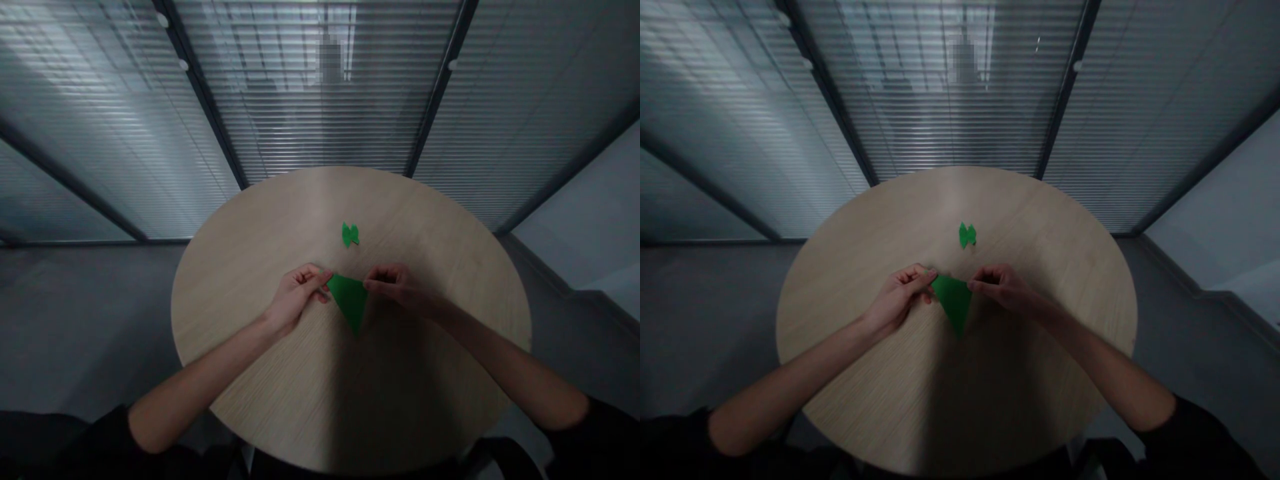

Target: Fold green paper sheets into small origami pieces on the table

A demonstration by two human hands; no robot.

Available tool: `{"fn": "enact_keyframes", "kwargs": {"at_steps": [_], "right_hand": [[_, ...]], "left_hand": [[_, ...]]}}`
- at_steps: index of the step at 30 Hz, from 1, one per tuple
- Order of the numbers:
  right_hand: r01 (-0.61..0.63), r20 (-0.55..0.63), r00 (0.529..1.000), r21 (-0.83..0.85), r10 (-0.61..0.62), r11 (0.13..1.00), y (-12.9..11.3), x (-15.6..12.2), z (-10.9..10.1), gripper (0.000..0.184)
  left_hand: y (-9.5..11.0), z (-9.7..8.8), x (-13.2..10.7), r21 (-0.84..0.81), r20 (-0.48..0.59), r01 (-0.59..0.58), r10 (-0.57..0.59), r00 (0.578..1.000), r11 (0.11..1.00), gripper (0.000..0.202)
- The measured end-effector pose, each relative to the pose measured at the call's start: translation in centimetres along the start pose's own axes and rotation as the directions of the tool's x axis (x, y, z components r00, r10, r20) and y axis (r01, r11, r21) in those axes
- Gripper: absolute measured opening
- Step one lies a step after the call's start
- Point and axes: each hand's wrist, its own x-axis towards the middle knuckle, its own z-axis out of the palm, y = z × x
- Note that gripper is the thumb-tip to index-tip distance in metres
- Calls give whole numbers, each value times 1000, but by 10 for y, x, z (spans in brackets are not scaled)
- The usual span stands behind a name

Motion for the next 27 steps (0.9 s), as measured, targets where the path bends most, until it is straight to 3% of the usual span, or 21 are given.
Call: {"fn": "enact_keyframes", "kwargs": {"at_steps": [16,19,22,24,27], "right_hand": [[1,-52,999,54,2,999,1,1,0,35],[4,-88,996,113,6,994,2,2,0,37],[3,-96,995,163,13,987,3,3,0,39],[-2,-87,996,186,19,983,3,3,0,40],[-7,-71,997,208,22,978,1,2,1,41]], "left_hand": [[8,2,-2,-170,-127,-16,-5,992,985,29],[5,5,-4,-106,-33,-31,28,999,994,43],[-1,11,-9,27,126,-61,57,990,998,51],[-5,15,-11,97,225,-84,60,973,992,47],[-7,16,-12,190,271,-107,52,961,976,35]]}}
